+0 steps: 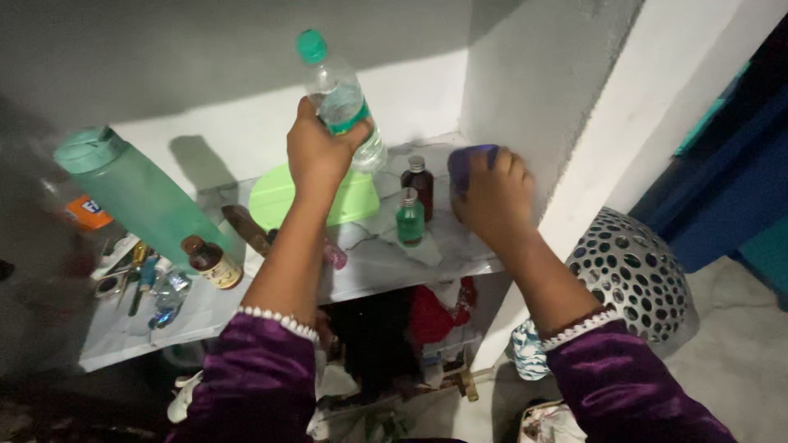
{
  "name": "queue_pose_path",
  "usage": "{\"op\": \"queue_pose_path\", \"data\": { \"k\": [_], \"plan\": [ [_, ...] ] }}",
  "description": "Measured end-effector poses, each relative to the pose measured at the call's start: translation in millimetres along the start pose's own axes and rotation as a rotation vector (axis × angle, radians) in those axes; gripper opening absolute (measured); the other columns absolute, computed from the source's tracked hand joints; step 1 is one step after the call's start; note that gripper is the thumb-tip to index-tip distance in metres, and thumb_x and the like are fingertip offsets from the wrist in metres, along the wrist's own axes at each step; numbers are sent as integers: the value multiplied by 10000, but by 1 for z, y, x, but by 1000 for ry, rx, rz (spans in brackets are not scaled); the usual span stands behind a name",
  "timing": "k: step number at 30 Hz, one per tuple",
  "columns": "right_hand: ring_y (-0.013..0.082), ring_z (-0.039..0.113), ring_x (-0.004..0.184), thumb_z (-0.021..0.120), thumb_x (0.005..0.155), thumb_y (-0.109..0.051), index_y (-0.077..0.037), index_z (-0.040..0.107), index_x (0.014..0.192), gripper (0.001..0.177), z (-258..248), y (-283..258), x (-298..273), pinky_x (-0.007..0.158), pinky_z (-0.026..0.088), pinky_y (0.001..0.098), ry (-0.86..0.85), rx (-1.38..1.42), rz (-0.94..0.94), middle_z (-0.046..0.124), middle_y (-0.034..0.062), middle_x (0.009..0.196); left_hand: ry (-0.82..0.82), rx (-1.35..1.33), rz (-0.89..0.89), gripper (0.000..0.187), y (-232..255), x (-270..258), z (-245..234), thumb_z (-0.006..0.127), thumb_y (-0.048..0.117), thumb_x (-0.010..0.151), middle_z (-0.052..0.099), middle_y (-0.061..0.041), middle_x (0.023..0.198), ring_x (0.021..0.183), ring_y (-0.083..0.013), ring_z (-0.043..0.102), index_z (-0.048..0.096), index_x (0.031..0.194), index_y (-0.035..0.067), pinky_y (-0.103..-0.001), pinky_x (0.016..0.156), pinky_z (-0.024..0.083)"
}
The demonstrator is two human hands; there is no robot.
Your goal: The person clears a cluttered shelf by removing bottles, containers, and miscellaneous items, then wipes the shelf surface with a cloth. They subsequently sit on the floor and sort through a box of personal items, including jewelry and small boxes, placing them into a larger container.
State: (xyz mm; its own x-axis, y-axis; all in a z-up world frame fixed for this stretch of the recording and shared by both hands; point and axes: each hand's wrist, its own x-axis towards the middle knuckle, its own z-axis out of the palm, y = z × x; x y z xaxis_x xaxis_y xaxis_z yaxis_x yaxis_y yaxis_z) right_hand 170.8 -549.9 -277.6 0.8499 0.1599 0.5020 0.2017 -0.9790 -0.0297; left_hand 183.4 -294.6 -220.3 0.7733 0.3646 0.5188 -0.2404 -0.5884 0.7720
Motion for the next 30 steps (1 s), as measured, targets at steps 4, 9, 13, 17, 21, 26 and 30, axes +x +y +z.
{"op": "queue_pose_path", "data": {
  "k": [4, 9, 13, 17, 21, 26, 30],
  "plan": [
    [487, 469, 1277, 774, 754, -451, 14, 539, 1367, 804, -5, -3, -8, 1061, 380, 588, -83, -38, 68, 518, 304, 1350, -59, 40, -47, 637, 11, -26, -37, 907, 375, 708, 769, -170, 1049, 966, -331, 752, 638, 1176, 37, -414, 849, 574],
    [553, 395, 1305, 802, 844, -457, -16, 565, 1336, 702, 3, -18, -29, 1041, 333, 646, 110, -21, 181, 437, 350, 1429, -167, -55, -78, 615, 22, -70, -72, 880, 369, 718, 774, -148, 1034, 947, -312, 756, 642, 1183, 45, -428, 826, 570],
    [617, 323, 1327, 874, 772, -384, -95, 556, 1377, 742, 10, -24, -44, 1100, 311, 638, 140, 185, 363, 277, 402, 1498, -458, -56, -478, 617, 18, -78, -73, 810, 356, 747, 779, -186, 1001, 824, -423, 780, 599, 1253, 73, -533, 710, 608],
    [633, 277, 1394, 907, 745, -284, -198, 540, 1460, 808, 31, -22, -59, 1162, 314, 616, 185, 313, 372, 163, 388, 1586, -270, 24, -47, 629, -17, -83, -53, 852, 387, 715, 742, -223, 1052, 988, -421, 712, 622, 1177, 29, -522, 822, 562],
    [639, 232, 1441, 944, 745, -324, -234, 477, 1530, 918, 42, -11, -66, 1210, 314, 569, 215, 335, 282, 80, 429, 1576, -286, 56, -124, 730, -44, -88, -32, 857, 390, 689, 728, -233, 1075, 998, -446, 693, 587, 1276, 50, -548, 823, 540],
    [622, 243, 1471, 903, 832, -279, -196, 390, 1634, 955, 14, -30, -79, 1239, 352, 532, 307, 395, 254, 67, 425, 1580, -214, -194, 115, 836, -64, -91, -33, 874, 333, 747, 650, -267, 1209, 1053, -423, 671, 481, 1394, -22, -498, 876, 541],
    [507, 349, 1476, 814, 883, -198, -170, 402, 1617, 843, -26, -90, -96, 1235, 385, 515, 351, 482, 298, 176, 312, 1624, -99, -227, 221, 458, -66, -113, -92, 757, 157, 868, 681, -198, 1276, 1124, -364, 676, 597, 1291, 87, -419, 838, 576]
  ]
}}
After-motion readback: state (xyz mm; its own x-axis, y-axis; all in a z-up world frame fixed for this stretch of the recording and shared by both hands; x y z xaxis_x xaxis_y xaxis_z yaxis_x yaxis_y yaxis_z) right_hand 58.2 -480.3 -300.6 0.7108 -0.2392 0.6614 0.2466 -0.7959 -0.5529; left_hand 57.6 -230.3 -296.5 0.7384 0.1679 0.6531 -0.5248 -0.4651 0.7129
